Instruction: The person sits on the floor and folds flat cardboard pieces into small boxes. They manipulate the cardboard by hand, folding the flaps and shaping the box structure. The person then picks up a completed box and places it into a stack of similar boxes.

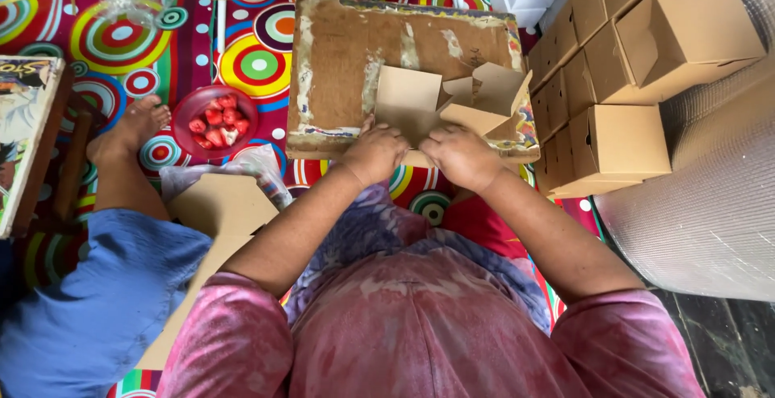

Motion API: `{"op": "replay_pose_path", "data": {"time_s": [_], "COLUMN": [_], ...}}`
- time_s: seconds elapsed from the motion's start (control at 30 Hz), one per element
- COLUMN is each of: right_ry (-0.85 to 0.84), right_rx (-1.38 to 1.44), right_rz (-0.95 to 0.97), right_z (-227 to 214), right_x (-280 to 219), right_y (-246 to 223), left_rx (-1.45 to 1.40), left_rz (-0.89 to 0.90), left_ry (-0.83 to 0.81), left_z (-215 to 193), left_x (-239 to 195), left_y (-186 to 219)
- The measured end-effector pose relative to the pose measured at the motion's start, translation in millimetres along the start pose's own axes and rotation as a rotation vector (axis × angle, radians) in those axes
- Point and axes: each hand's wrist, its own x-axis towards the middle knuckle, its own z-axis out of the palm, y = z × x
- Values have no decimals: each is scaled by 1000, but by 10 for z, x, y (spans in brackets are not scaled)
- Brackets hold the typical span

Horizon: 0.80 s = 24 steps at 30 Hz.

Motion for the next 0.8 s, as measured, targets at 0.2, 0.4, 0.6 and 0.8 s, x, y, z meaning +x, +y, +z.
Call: {"op": "replay_pose_path", "data": {"time_s": [0.2, 0.4, 0.6, 0.8], "right_ry": [-74, 96, 169, -78], "right_rx": [151, -135, -184, -7], "right_rz": [264, 63, 79, 342], "right_z": [-33, 46, 230, 361], "right_x": [-31, -118, -122, -230], "right_y": [115, -97, -157, -174], "left_rx": [-23, -21, -20, 16], "left_rz": [-25, 10, 33, 63], "left_ry": [16, 72, 136, 170], "left_z": [-86, 188, 312, 193], "left_x": [-49, 6, 23, -28], "left_y": [61, -14, -68, -72]}}
